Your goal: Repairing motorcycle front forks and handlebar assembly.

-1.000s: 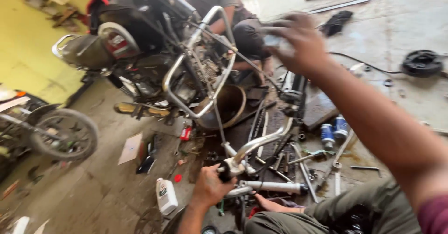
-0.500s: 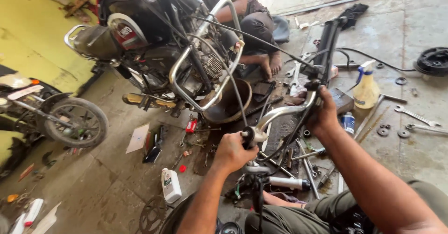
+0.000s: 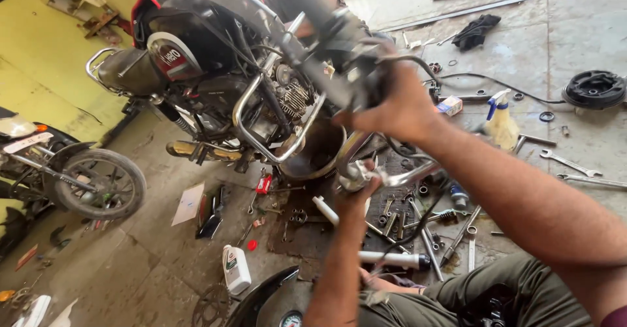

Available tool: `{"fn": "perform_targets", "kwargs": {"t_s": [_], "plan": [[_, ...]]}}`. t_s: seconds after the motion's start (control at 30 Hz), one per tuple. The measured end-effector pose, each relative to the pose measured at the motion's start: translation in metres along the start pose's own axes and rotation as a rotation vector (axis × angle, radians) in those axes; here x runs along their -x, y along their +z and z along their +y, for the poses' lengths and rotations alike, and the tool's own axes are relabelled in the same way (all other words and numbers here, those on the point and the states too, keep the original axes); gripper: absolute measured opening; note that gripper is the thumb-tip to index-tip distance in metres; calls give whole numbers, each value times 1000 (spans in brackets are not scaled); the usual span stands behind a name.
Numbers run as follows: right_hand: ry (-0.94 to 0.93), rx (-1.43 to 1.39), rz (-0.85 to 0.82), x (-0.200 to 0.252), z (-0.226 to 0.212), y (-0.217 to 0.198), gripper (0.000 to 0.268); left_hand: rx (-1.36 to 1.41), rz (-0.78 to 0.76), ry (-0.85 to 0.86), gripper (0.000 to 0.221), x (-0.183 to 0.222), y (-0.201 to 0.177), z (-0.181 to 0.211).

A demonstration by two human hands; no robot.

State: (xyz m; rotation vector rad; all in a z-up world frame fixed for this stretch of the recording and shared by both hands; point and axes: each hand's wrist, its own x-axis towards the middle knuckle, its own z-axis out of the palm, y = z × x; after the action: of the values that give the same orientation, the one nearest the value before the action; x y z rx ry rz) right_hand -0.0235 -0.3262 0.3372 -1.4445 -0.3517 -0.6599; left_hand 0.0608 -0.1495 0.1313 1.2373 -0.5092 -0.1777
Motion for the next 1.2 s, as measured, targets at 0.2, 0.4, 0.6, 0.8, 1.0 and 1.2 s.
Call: {"fn": "perform_targets", "kwargs": {"t_s": [0.2, 0.4, 0.6, 0.8, 1.0, 1.2], "plan": [[-74, 718, -110, 38, -25, 69, 108, 176, 208, 39, 35, -11, 26, -46], [-226, 755, -236, 69, 52, 127, 78, 297, 436, 13, 19, -19, 47, -69], [-452, 805, -167, 123, 44, 132, 74, 567, 609, -128, 19, -31, 20, -98], [-108, 299, -224, 259, 218, 73, 49, 629, 753, -170, 15, -46, 23, -88], [677, -162, 265, 291, 243, -39, 47, 679, 775, -129, 13, -63, 29, -101], [534, -307, 154, 287, 199, -88, 59, 799, 663, -145, 16, -61, 45, -82]]}}
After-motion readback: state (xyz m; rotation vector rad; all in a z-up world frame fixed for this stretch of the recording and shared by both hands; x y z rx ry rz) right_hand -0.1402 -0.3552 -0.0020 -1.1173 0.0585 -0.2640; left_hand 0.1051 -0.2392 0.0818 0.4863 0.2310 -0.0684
